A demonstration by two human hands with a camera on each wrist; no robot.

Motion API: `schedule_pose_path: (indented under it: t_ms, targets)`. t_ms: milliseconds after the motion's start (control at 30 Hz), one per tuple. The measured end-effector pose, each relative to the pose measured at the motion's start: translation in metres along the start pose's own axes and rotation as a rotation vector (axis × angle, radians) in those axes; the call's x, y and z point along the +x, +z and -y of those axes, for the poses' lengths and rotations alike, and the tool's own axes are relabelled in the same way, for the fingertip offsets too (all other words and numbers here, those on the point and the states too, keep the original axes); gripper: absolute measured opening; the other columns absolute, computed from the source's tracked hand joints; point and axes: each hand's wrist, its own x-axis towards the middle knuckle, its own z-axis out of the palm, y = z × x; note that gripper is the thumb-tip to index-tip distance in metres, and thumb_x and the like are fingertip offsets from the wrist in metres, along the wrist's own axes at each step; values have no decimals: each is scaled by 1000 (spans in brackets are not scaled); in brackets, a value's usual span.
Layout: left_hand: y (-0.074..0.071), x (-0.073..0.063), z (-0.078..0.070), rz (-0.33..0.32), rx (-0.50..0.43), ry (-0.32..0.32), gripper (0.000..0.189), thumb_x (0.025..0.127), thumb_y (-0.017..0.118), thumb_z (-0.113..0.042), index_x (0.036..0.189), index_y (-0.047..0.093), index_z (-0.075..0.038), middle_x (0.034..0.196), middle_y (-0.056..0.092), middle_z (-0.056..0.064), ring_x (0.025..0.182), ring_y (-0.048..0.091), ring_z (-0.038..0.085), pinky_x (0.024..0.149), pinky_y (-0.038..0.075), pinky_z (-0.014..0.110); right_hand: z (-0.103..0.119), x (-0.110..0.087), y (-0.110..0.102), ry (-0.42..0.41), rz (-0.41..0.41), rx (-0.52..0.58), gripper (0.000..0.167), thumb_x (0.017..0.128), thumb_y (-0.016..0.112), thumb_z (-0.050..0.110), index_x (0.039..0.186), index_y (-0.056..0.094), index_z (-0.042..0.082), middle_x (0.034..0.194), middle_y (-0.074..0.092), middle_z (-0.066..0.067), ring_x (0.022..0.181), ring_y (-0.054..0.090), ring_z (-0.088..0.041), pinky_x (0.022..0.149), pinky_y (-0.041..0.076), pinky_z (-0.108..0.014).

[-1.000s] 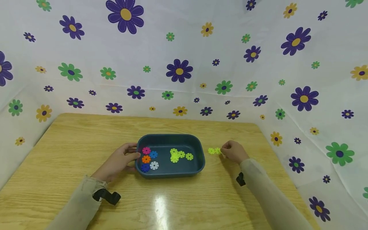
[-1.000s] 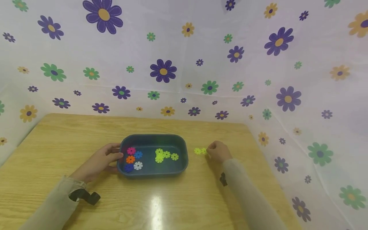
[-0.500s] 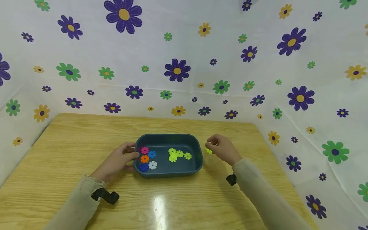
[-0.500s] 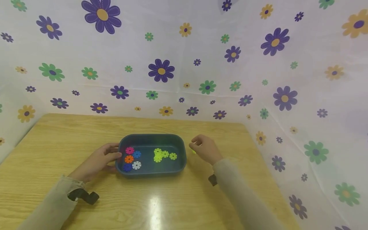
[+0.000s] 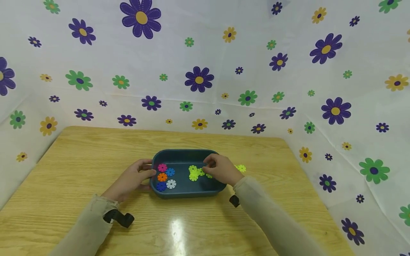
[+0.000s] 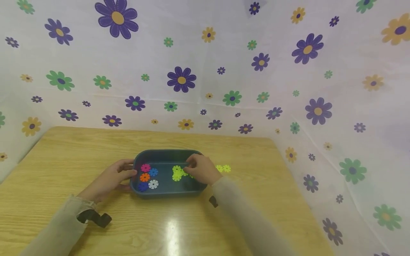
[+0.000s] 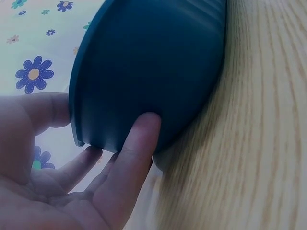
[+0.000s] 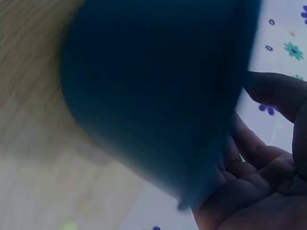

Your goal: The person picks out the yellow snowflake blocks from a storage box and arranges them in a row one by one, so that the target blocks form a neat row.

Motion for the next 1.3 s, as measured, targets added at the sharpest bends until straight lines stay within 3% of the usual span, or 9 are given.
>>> schedule_pose_path:
  t_ms: [267, 467, 1033, 1300]
  targets:
    - [1, 3, 1, 3, -5, -8, 65, 104, 63, -22, 158, 32, -4, 152, 41, 26, 122, 60, 37, 88, 62, 45, 1, 14, 25, 2, 21, -120, 24, 96, 74, 22, 116, 70, 8, 107, 69, -5, 99, 64, -20, 90, 56, -41]
    - [1, 4, 1, 12, -7, -5, 66, 104, 64, -23, 158, 32, -4, 153, 40, 27, 120, 61, 36, 87, 63, 45, -3, 19, 35, 5, 35, -157, 28, 94, 76, 21, 118, 70, 6, 115, 64, -8, 105, 60, -24, 96, 53, -43]
    - [-3, 4, 3, 1, -10, -2, 66, 104, 64, -23, 158, 32, -5, 152, 41, 26, 119, 61, 36, 85, 63, 44, 0, 27, 43, -13, 47, -225, 27, 91, 80, 16, 115, 71, 7, 105, 59, -7, 92, 57, -19, 84, 53, -38]
    - [-2, 3, 2, 4, -12, -2, 66, 104, 64, -23, 158, 32, -4, 152, 41, 26, 122, 60, 37, 86, 63, 44, 0, 25, 42, 16, 46, -208, 24, 91, 80, 18, 110, 67, 10, 101, 58, -5, 90, 55, -19, 82, 52, -37]
